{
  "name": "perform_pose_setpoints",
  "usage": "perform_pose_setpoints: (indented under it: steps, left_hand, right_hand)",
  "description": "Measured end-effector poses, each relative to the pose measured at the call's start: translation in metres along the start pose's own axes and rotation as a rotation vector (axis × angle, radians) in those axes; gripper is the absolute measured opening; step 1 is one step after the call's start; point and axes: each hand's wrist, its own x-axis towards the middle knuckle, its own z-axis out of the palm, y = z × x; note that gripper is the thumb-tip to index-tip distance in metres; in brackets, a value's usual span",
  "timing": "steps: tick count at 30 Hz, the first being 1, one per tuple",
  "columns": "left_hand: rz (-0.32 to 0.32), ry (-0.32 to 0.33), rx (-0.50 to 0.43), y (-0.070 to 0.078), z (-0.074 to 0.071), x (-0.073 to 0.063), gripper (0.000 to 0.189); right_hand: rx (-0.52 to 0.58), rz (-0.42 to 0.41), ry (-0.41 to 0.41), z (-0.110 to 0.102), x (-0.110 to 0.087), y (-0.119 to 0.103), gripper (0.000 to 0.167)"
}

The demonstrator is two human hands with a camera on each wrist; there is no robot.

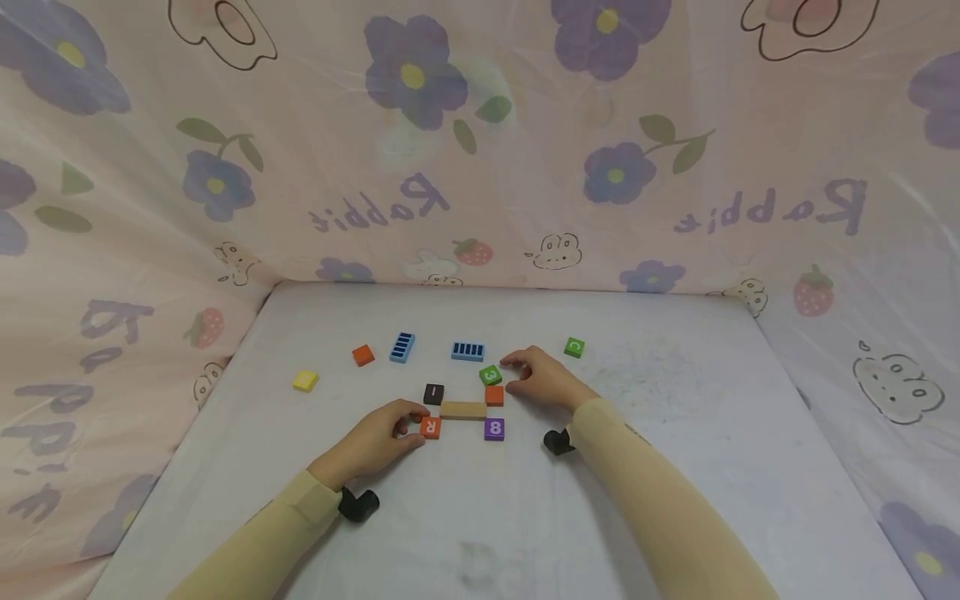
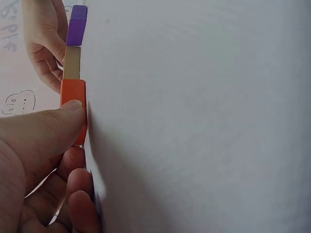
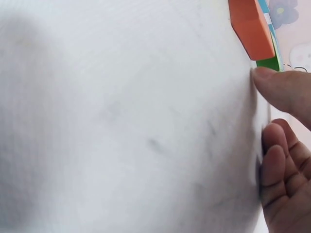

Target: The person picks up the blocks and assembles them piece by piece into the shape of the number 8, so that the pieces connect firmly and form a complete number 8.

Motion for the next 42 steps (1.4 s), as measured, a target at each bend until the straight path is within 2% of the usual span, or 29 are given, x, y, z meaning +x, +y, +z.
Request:
perform_pose_setpoints:
  steps: [15, 19, 24, 30, 34, 42]
  left_hand:
    - [-0.005, -0.001, -0.002, -0.006, 0.001, 0.0, 0.041]
    - [0.004, -0.001, 0.0, -0.006, 0.0, -0.001, 0.041]
    - [0.012, 0.0, 0.003, -0.008, -0.001, -0.002, 0.042]
    - [0.019, -0.004, -0.01, -0.008, -0.001, -0.002, 0.042]
    - [0.023, -0.007, -0.014, -0.006, -0.001, -0.001, 0.043]
    - [0.031, -0.013, -0.013, -0.003, -0.002, -0.001, 0.043]
  right_hand:
    - [0.019, 0.014, 0.005, 0.005, 0.003, 0.003, 0.043]
    - [0.069, 0.016, 0.017, 0.003, 0.007, 0.0, 0.038]
    - [0.144, 0.0, 0.05, 0.0, 0.02, -0.015, 0.039]
    - [0.122, 0.006, 0.047, 0.003, 0.041, -0.029, 0.048]
    - [0.129, 0.029, 0.031, 0.006, 0.051, -0.034, 0.044]
    - [0.056, 0.053, -0.005, 0.007, 0.063, -0.04, 0.04]
